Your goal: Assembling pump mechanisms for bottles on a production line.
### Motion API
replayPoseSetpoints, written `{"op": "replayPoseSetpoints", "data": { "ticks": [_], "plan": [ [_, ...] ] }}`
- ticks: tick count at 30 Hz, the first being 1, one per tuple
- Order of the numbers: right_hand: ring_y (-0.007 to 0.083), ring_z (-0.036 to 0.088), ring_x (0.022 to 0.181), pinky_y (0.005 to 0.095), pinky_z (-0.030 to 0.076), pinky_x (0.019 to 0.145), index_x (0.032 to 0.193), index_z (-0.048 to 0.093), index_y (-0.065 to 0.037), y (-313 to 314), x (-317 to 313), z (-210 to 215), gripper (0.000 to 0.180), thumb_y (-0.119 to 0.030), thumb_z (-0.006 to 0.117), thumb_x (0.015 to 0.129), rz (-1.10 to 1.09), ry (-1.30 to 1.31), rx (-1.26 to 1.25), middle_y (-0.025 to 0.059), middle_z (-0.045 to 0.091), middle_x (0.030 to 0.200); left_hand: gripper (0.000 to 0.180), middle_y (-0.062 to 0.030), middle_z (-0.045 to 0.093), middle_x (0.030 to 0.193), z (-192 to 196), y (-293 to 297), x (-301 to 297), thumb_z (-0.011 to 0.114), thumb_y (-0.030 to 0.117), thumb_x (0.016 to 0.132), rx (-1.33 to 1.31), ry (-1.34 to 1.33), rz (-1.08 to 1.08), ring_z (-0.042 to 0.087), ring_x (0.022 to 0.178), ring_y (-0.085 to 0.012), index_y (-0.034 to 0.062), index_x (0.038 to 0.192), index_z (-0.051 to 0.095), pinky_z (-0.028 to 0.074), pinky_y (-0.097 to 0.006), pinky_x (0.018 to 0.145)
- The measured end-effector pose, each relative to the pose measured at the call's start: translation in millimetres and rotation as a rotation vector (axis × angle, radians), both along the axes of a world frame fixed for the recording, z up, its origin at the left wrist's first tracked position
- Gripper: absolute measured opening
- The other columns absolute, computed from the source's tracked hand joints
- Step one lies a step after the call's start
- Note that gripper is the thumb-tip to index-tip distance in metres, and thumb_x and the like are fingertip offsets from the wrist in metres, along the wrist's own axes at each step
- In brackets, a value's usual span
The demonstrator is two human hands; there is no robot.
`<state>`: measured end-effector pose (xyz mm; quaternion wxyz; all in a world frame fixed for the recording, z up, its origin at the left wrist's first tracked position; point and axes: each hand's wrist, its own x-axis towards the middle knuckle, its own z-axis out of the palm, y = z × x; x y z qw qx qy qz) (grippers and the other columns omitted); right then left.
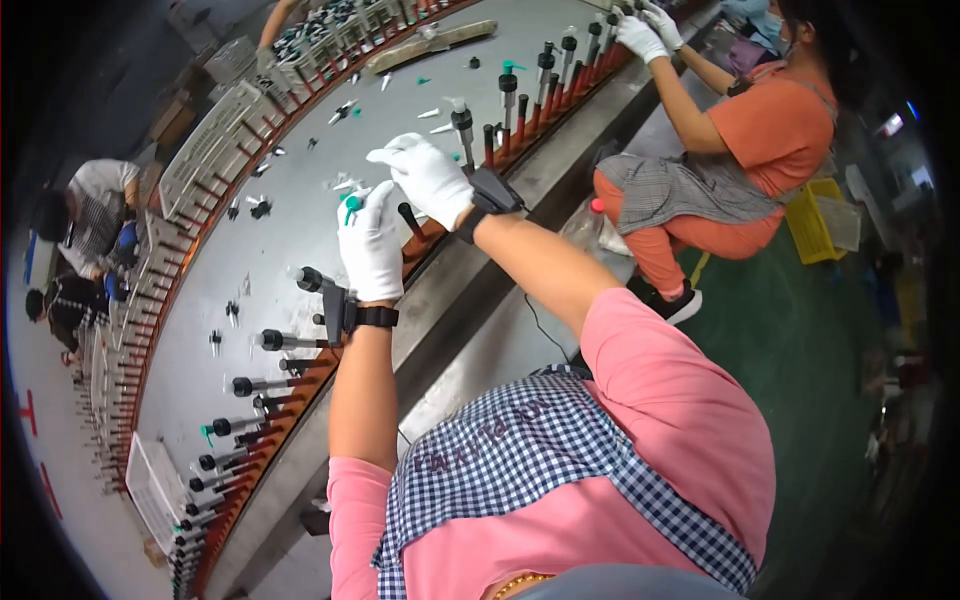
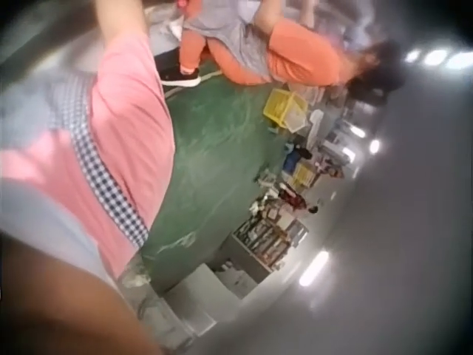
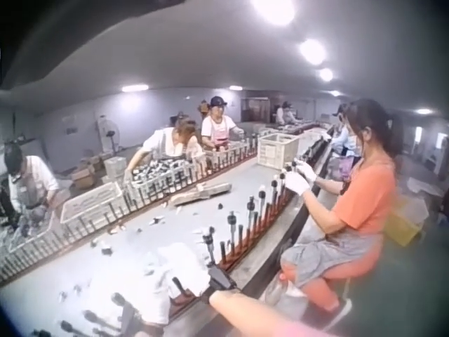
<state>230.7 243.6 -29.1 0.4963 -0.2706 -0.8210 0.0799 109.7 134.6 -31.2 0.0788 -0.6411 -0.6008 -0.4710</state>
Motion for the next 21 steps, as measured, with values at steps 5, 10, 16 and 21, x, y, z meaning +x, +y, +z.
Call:
{"op": "replayPoseSetpoints", "data": {
  "ticks": [5, 10, 16, 21],
  "plan": [
    [0.0301, 0.063, 0.109, 0.035, 0.052, 0.093, 0.117, 0.071, -0.012, -56, 11, -9, 0.032, 0.0, 0.066, 0.088, 0.161, 0.264, -0.242, 0.0122, 0.066, 0.112, 0.028, -0.0165, 0.065, 0.121, 1, -40, 4, 0.064, 0.0, 0.093, 0.041, -0.134, -0.013, 0.063, 0.111, -0.0327, 0.0095, 0.118, 0.071, 0.05, -0.037, 0.096],
    [0.0297, 0.06, 0.12, 0.0359, 0.048, 0.104, 0.122, 0.069, -0.008, -39, 83, -24, 0.032, -0.004, 0.065, 0.09, -0.128, 0.164, -0.21, 0.0162, 0.062, 0.129, 0.048, -0.0205, 0.063, 0.131, -18, -92, -3, 0.056, -0.016, 0.083, 0.022, 0.0, -0.006, 0.062, 0.119, -0.0363, 0.0068, 0.125, 0.066, 0.051, -0.039, 0.099],
    [0.0364, 0.066, 0.094, 0.0418, 0.054, 0.082, 0.116, 0.069, -0.006, 24, 70, 11, 0.025, -0.009, 0.059, 0.093, -0.19, 0.129, -0.201, 0.0194, 0.066, 0.109, 0.035, -0.0178, 0.06, 0.137, 7, -59, 37, 0.061, -0.006, 0.092, -0.069, -0.003, -0.107, 0.058, 0.126, -0.0343, 0.0052, 0.124, 0.066, 0.046, -0.039, 0.106],
    [0.0343, 0.064, 0.098, 0.041, 0.053, 0.089, 0.115, 0.07, -0.013, 38, 31, 3, 0.03, -0.005, 0.058, 0.089, -0.184, -0.087, -0.138, 0.0167, 0.067, 0.103, 0.043, -0.018, 0.062, 0.13, 23, 12, 42, 0.061, -0.003, 0.087, -0.029, 0.085, -0.005, 0.059, 0.12, -0.0346, 0.0108, 0.128, 0.066, 0.044, -0.041, 0.107]
  ]
}}
